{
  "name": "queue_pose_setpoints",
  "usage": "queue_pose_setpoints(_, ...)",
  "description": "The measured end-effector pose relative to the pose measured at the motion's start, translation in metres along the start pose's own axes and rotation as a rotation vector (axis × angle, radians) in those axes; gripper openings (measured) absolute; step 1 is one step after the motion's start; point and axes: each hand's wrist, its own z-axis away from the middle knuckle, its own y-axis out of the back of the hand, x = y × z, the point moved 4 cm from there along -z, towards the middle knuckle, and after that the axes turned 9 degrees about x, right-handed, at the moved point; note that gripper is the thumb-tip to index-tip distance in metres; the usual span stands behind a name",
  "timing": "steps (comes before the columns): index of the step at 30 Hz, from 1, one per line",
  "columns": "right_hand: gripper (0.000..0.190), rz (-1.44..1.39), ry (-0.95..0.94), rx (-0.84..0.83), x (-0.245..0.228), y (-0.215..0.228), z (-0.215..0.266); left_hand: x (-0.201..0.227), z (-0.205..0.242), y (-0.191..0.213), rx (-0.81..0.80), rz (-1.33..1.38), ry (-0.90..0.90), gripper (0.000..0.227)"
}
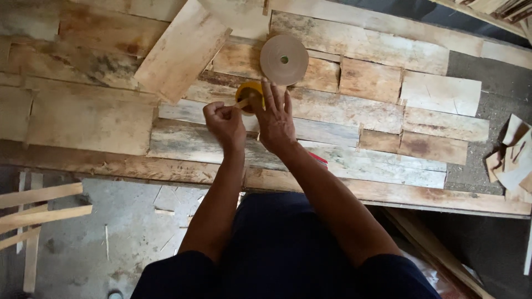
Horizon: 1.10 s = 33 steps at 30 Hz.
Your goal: Arranging and taping together thin wood veneer pieces on a workbench to create a larger panel.
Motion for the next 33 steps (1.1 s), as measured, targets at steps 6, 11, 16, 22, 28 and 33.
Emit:
queue_pose_setpoints(6,0.058,-0.307,-0.174,0.201,0.017,0.013,0.011,0.051,0.008,0.0,-0.065,0.194,-0.006,0.037)
queue_pose_setpoints(11,0.06,-0.912,-0.359,0.225,0.042,0.009,0.025,0.061,0.033,-0.003,-0.218,0.203,-0.019,0.038)
queue_pose_setpoints(16,0.056,-1.176,-0.594,0.148,0.069,0.005,0.046,0.059,0.057,-0.018,-0.34,0.318,0.082,0.041)
queue_pose_setpoints(22,0.046,-0.984,-0.693,0.189,0.109,0.008,0.074,0.056,0.084,-0.048,-0.45,0.121,0.058,0.037)
queue_pose_setpoints(28,0.044,-1.136,-0.738,0.343,0.171,-0.005,0.107,0.043,0.112,-0.09,-0.501,0.01,0.047,0.039)
queue_pose_setpoints(33,0.034,-0.835,-0.673,0.517,0.212,0.027,0.128,0.018,0.13,-0.13,-0.595,-0.088,0.053,0.036)
